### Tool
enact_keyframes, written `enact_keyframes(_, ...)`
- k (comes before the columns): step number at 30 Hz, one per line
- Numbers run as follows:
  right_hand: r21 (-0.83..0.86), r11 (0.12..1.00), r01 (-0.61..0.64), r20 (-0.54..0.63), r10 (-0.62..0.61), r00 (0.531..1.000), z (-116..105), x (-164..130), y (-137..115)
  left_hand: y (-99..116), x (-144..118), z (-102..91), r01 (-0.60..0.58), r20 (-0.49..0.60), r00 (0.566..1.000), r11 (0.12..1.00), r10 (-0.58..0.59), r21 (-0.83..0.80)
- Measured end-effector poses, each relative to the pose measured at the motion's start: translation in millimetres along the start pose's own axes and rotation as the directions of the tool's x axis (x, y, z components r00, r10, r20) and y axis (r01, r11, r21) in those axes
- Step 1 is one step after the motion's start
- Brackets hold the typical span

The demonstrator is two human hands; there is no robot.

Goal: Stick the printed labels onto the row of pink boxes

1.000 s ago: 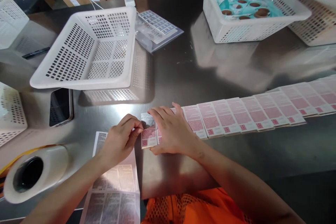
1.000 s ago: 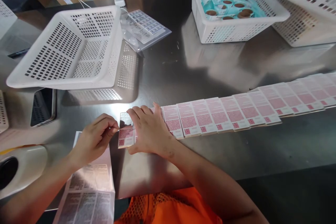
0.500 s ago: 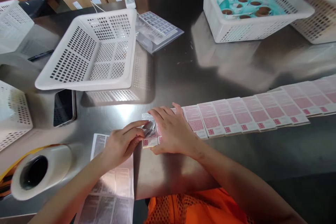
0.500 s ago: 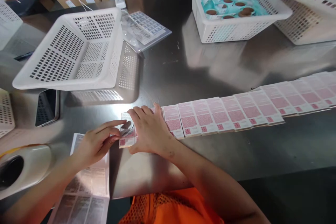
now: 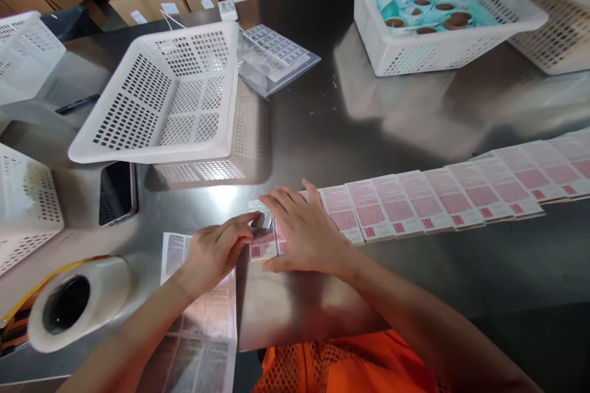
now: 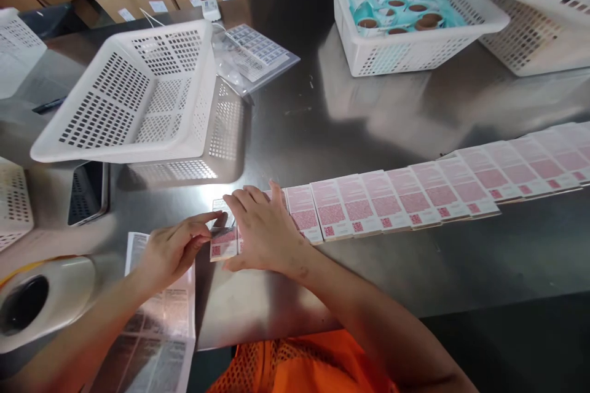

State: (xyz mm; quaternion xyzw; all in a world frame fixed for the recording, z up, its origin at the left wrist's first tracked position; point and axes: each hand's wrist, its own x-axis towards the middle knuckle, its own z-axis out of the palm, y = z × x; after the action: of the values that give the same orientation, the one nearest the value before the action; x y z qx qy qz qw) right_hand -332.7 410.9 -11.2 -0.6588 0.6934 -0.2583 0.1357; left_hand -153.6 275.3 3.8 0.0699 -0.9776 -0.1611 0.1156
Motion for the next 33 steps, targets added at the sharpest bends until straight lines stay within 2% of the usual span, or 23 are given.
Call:
enact_keyframes(7,0.051,0.994,0.091,-0.193,-0.080,0.978,-12.1,-5.0,3.3,5.2,-0.5,2.3,0.066,-0.057,0.996,0.994,-0.071,-0.084)
enact_keyframes(11,0.010,0.984,0.175,-0.198,-0.170,0.965,-12.4,-1.9,0.2,5.8,-1.3,3.7,0.090,-0.068,0.992,0.982,-0.102,-0.167)
enact_keyframes(14,-0.051,0.978,0.203,-0.221,-0.209,0.953,-9.7,-1.2,-3.8,1.9,-1.0,4.6,0.133,-0.031,0.989,0.958,-0.146,-0.255)
enact_keyframes(20,-0.108,0.975,0.192,-0.239,-0.213,0.947,-6.5,1.1,-8.5,-8.1,-1.8,4.0,0.165,0.006,0.983,0.881,-0.181,-0.444)
enact_keyframes(23,-0.076,0.978,0.196,-0.286,-0.209,0.935,-9.0,2.5,-8.5,-8.2,-3.1,3.9,0.167,0.018,0.984,0.884,-0.178,-0.437)
enact_keyframes(26,-0.055,0.980,0.193,-0.331,-0.200,0.922,-14.1,1.6,-8.4,-5.9,-2.6,5.8,0.195,-0.023,0.976,0.911,-0.218,-0.362)
enact_keyframes(28,-0.053,0.983,0.177,-0.304,-0.184,0.935,-16.7,0.9,-9.1,-4.5,-1.9,7.0,0.218,-0.024,0.970,0.915,-0.240,-0.339)
enact_keyframes(33,-0.129,0.984,0.124,-0.127,-0.141,0.982,-15.0,5.0,-12.9,-4.2,-1.1,6.9,0.209,-0.008,0.975,0.922,-0.223,-0.326)
